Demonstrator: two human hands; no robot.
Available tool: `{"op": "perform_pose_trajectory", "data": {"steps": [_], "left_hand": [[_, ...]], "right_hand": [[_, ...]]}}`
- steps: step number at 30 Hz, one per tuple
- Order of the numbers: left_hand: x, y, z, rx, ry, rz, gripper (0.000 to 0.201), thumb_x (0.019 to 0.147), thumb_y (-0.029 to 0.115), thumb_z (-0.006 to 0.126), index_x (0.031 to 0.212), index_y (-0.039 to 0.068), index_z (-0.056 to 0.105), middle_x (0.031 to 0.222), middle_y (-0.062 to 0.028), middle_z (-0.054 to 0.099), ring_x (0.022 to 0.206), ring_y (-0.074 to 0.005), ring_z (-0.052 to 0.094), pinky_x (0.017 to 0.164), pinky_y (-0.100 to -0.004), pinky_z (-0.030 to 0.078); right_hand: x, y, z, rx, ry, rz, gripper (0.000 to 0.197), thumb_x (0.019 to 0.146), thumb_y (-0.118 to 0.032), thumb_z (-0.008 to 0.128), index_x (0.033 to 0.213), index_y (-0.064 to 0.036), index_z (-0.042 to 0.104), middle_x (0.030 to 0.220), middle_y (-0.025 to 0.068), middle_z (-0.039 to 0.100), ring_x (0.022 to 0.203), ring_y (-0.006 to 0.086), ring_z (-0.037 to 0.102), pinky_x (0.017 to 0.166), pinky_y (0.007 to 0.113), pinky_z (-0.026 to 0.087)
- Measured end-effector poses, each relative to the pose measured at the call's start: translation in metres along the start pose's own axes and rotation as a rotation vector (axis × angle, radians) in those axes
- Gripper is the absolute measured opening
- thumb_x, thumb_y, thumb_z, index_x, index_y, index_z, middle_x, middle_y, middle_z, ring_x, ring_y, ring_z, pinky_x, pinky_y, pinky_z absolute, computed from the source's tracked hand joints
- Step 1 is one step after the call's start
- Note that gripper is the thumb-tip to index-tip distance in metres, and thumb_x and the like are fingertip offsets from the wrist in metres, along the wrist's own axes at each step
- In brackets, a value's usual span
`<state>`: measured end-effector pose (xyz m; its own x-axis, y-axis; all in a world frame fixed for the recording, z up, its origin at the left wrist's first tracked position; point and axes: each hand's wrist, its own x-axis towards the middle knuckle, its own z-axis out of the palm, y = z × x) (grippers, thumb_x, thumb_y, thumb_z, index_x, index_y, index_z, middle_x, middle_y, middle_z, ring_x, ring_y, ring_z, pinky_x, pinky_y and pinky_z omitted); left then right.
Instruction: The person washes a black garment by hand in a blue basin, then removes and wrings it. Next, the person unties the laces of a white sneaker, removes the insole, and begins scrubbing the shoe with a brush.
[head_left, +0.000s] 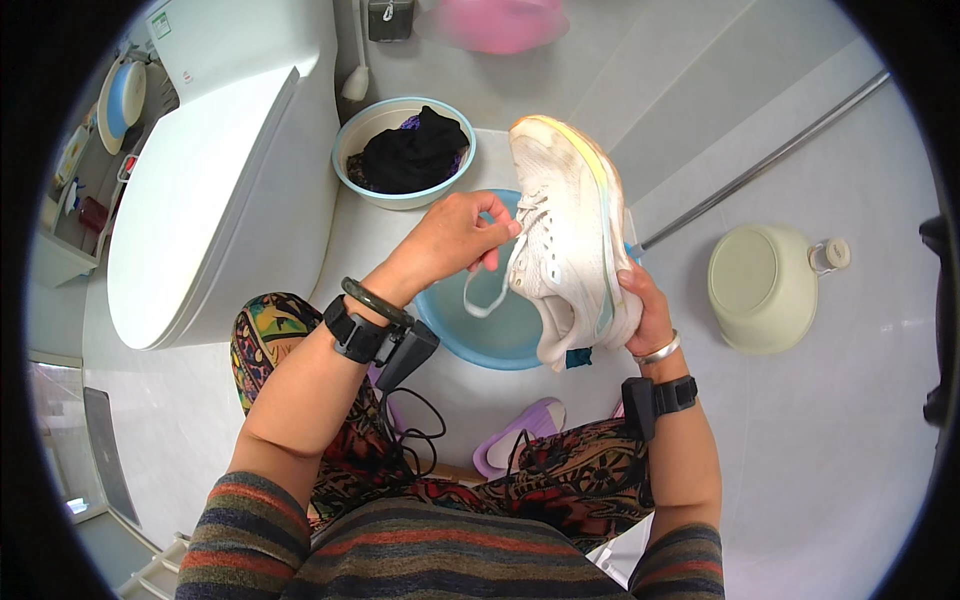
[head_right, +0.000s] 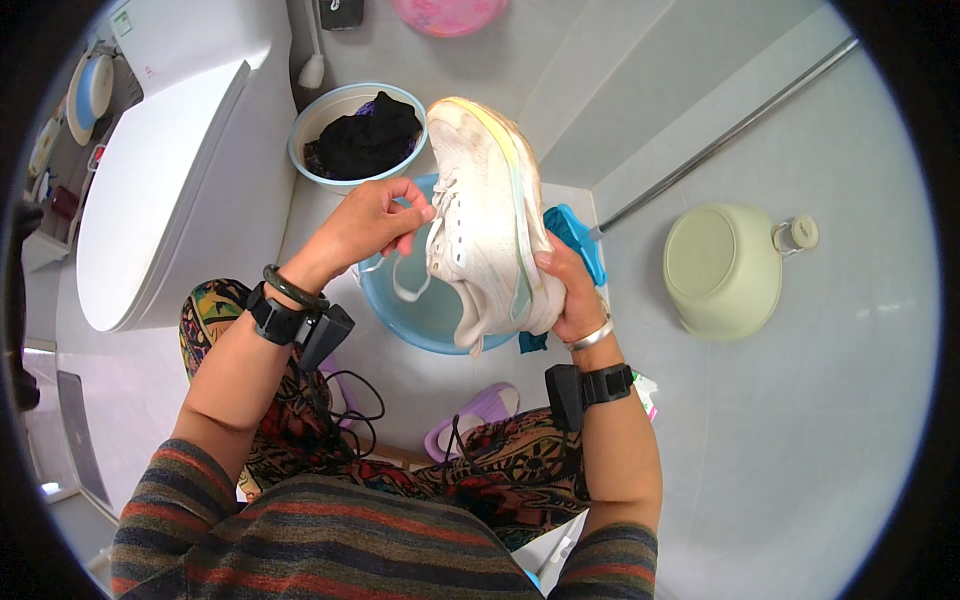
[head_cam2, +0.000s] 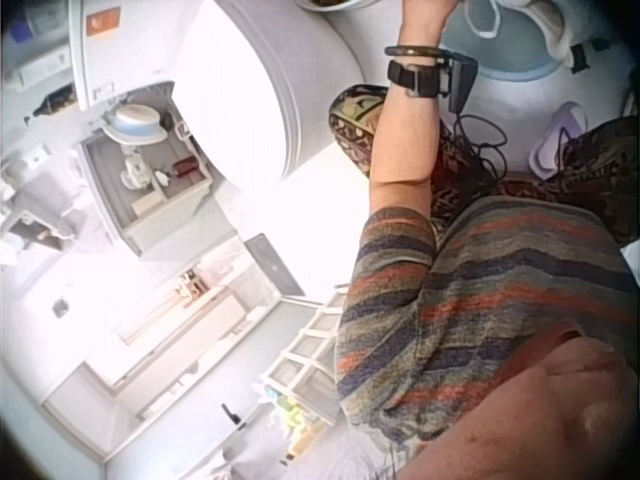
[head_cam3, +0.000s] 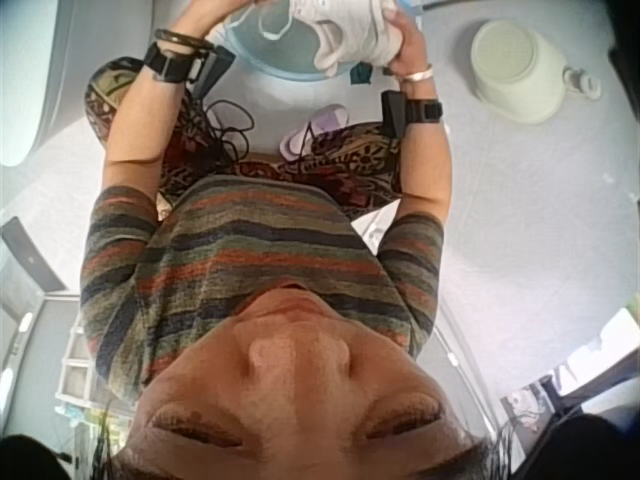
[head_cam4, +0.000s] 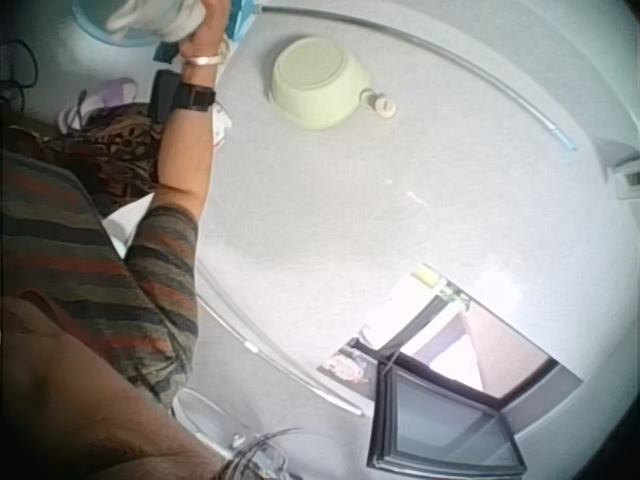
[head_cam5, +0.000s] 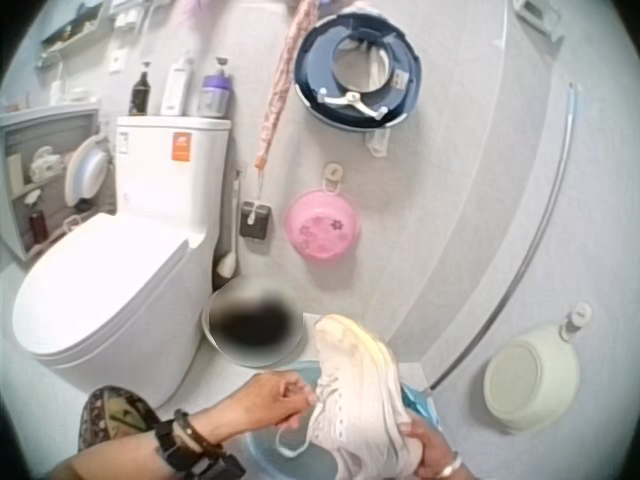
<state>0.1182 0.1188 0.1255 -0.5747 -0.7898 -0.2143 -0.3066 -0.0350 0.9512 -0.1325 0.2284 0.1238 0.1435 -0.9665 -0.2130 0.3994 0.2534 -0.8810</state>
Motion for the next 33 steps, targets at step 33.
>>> {"op": "perform_pose_trajectory", "data": {"steps": [33], "left_hand": [[0.007, -0.014, 0.007, 0.343, -0.036, 0.076, 0.026, 0.081, 0.023, 0.063, 0.07, 0.0, 0.062, 0.056, -0.0005, 0.052, 0.053, -0.0091, 0.048, 0.052, -0.0259, 0.038]], "right_hand": [[0.005, 0.004, -0.001, -0.183, 0.05, -0.025, 0.067, 0.082, -0.018, 0.061, 0.141, 0.0042, 0.037, 0.129, 0.0142, 0.055, 0.113, 0.0191, 0.056, 0.097, 0.029, 0.044]]}}
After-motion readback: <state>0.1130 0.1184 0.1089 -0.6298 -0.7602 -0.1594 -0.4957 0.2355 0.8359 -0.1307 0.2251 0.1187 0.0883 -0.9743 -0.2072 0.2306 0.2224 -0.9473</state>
